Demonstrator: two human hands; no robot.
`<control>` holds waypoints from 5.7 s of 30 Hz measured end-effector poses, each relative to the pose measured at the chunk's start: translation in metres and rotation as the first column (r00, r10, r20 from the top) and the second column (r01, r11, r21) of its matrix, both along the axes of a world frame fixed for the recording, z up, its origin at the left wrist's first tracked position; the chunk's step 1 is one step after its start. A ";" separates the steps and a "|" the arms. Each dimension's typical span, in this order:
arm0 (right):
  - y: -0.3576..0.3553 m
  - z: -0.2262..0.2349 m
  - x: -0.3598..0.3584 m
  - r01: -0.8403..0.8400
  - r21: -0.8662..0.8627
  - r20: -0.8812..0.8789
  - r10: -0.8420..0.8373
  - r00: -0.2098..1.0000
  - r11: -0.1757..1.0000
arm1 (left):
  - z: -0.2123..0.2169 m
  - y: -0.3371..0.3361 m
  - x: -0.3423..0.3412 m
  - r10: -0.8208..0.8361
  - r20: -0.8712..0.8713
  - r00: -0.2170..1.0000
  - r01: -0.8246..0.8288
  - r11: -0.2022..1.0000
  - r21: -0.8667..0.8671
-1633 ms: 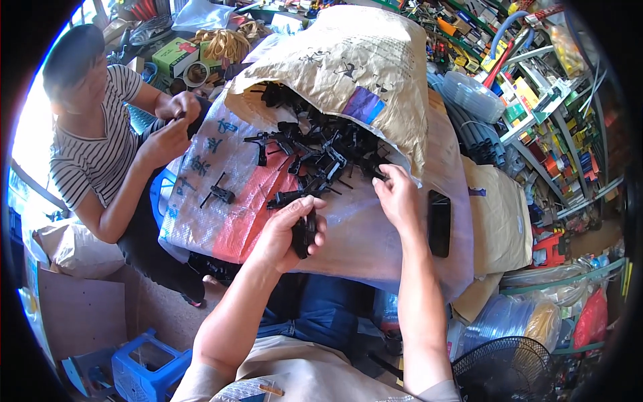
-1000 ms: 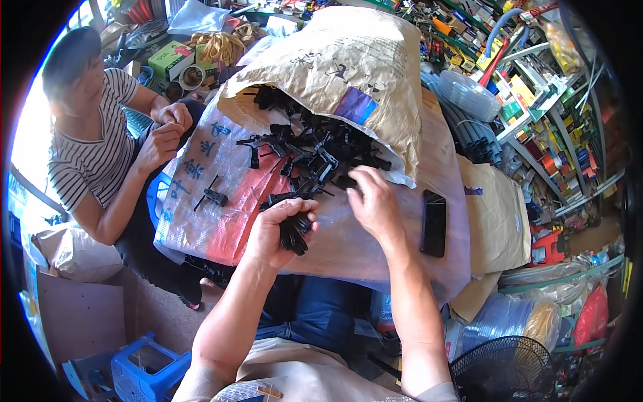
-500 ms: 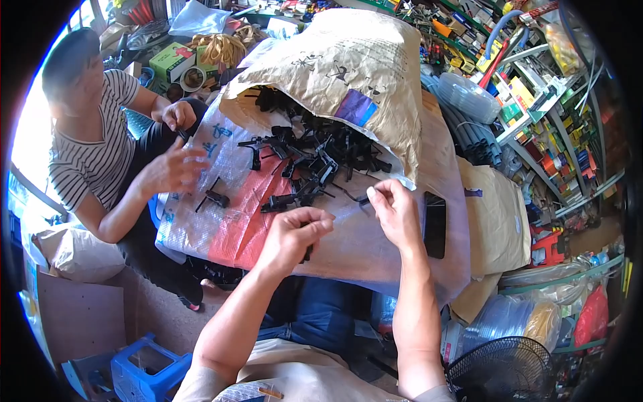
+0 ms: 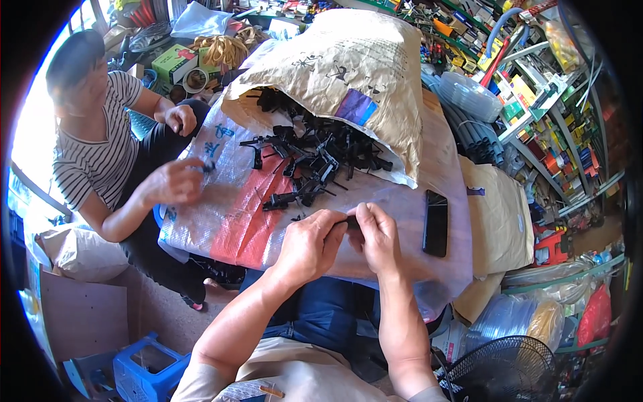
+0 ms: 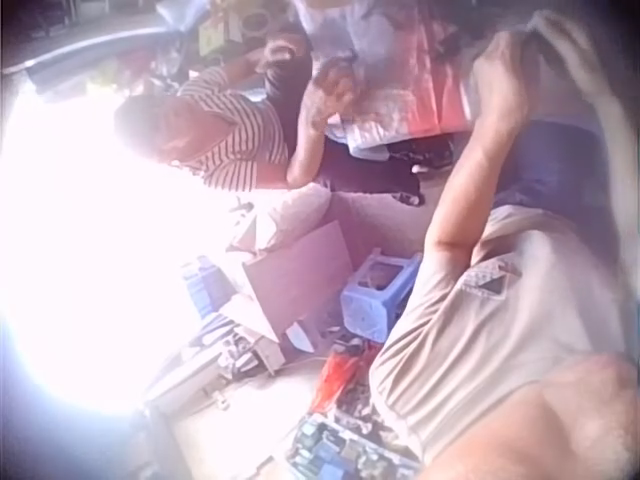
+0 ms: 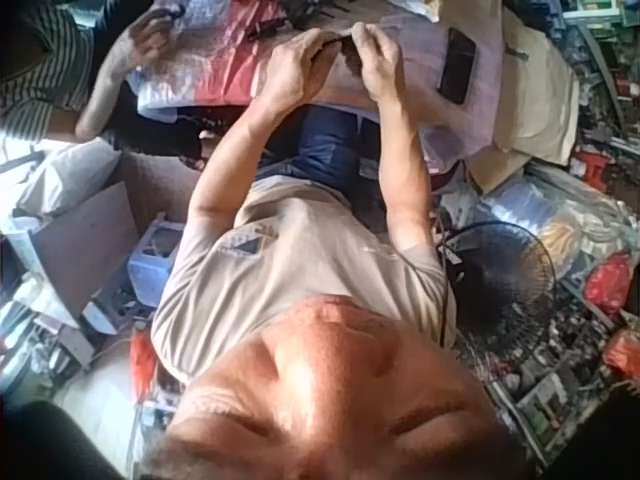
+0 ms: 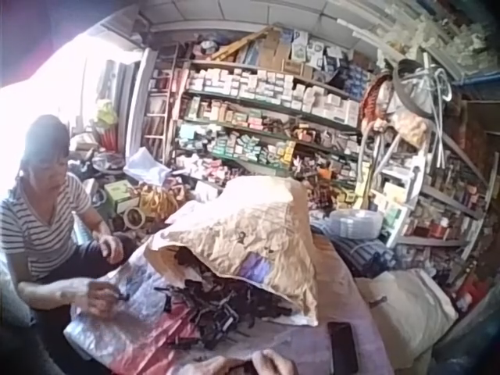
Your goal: Inspecting and handling small black plastic components from a large sack.
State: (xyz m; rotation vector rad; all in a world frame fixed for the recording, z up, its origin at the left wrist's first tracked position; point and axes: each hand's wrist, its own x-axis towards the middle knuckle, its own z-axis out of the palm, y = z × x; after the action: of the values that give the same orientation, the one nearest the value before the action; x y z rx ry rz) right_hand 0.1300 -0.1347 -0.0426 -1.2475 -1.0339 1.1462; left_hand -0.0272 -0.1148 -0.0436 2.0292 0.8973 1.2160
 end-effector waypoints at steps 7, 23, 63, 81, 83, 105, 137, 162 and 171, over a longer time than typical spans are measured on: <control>-0.009 -0.021 0.005 -0.080 0.267 0.074 0.062 0.995 0.961 | -0.002 -0.001 -0.001 -0.056 0.100 0.993 0.073 0.980 -0.183; -0.012 -0.031 0.003 -0.091 0.288 -0.028 0.104 0.994 0.953 | -0.010 -0.008 0.007 0.097 0.118 0.988 -0.069 0.972 -0.223; 0.025 0.013 0.035 -0.364 0.011 0.224 0.353 0.909 0.931 | -0.015 0.026 -0.004 -0.093 0.526 0.846 0.492 0.519 -0.699; 0.104 0.007 0.042 -0.328 0.051 0.867 0.121 0.483 0.943 | -0.034 0.037 -0.024 0.464 0.810 0.358 0.832 0.235 -0.503; 0.084 0.013 0.051 -0.347 0.023 0.812 0.185 0.553 0.938 | -0.033 0.038 -0.024 0.444 0.818 0.366 0.822 0.258 -0.507; -0.002 0.007 0.067 0.000 0.254 0.031 -0.008 0.999 0.967 | 0.003 0.001 -0.005 -0.011 0.386 0.923 0.315 0.598 -0.737; -0.042 -0.016 -0.005 -0.046 0.264 -0.030 0.056 0.998 0.963 | -0.003 -0.028 0.003 -0.020 0.137 0.990 0.045 0.982 -0.183; -0.055 -0.008 0.018 -0.227 0.078 0.112 0.218 0.970 0.971 | 0.005 -0.030 -0.020 -0.263 0.243 0.934 0.358 0.645 -0.675; -0.061 0.004 0.025 -0.311 -0.039 0.041 0.313 0.949 0.950 | 0.002 -0.035 -0.012 -0.286 0.003 0.958 0.278 0.928 -0.246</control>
State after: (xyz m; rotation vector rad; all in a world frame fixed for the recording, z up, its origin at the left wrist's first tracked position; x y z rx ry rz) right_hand 0.1550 -0.1957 -0.0381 -1.1661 -1.2859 1.3838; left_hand -0.0394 -0.1494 -0.0415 1.9038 0.7008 0.8717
